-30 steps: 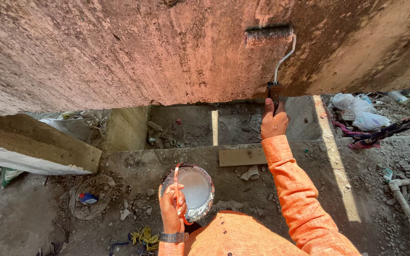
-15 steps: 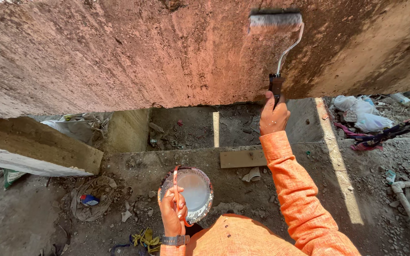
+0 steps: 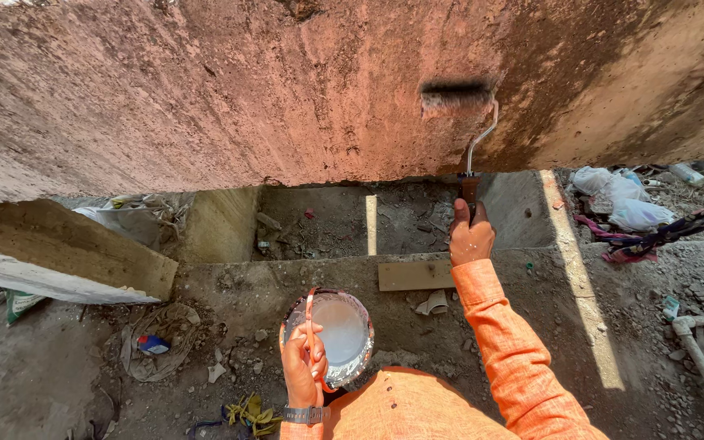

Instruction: The person holds a paint tray with white paint in one hand and uses a paint roller with the other to apply white paint to the underside of a concrete ceiling slab. They repeatedly dip the roller into the tray and roll paint across the concrete surface, working along the slab.

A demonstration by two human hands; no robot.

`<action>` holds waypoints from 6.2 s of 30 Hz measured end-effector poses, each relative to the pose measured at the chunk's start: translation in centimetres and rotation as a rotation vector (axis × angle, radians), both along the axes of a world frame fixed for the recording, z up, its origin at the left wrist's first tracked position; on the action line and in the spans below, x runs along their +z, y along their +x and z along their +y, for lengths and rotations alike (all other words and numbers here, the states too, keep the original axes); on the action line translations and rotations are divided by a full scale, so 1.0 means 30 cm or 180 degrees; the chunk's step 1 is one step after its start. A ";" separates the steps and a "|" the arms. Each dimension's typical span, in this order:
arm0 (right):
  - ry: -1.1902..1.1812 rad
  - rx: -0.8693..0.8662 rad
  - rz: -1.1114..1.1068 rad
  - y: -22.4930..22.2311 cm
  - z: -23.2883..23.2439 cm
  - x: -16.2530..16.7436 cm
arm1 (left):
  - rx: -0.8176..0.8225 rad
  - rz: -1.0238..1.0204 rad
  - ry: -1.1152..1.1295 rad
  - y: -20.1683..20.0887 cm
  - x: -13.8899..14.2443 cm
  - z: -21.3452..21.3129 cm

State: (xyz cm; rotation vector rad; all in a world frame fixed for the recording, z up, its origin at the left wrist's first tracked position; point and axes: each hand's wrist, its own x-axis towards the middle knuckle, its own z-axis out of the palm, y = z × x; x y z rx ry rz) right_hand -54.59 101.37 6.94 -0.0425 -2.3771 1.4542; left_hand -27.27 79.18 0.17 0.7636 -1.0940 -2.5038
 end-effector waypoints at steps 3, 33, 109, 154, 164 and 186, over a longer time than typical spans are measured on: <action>-0.0178 0.0064 -0.0030 -0.011 -0.005 0.002 | -0.0054 -0.0089 -0.0056 -0.012 0.003 0.007; 0.0318 0.0333 -0.1142 0.156 0.018 -0.318 | -0.0222 -0.0143 -0.0415 0.021 0.041 0.032; 0.0117 -0.0067 -0.1349 0.038 0.246 -0.375 | -0.0494 0.0026 -0.0467 -0.083 0.035 0.071; -0.0018 -0.0202 -0.2153 0.039 0.335 -0.429 | -0.0193 0.0065 -0.0444 -0.071 0.061 -0.007; -0.1197 0.0102 -0.1287 0.064 0.320 -0.340 | -0.0182 -0.0007 -0.0454 -0.055 0.055 -0.007; 0.0028 0.1514 -0.2726 0.495 0.087 -0.007 | -0.0151 -0.0223 -0.0338 0.041 0.068 -0.244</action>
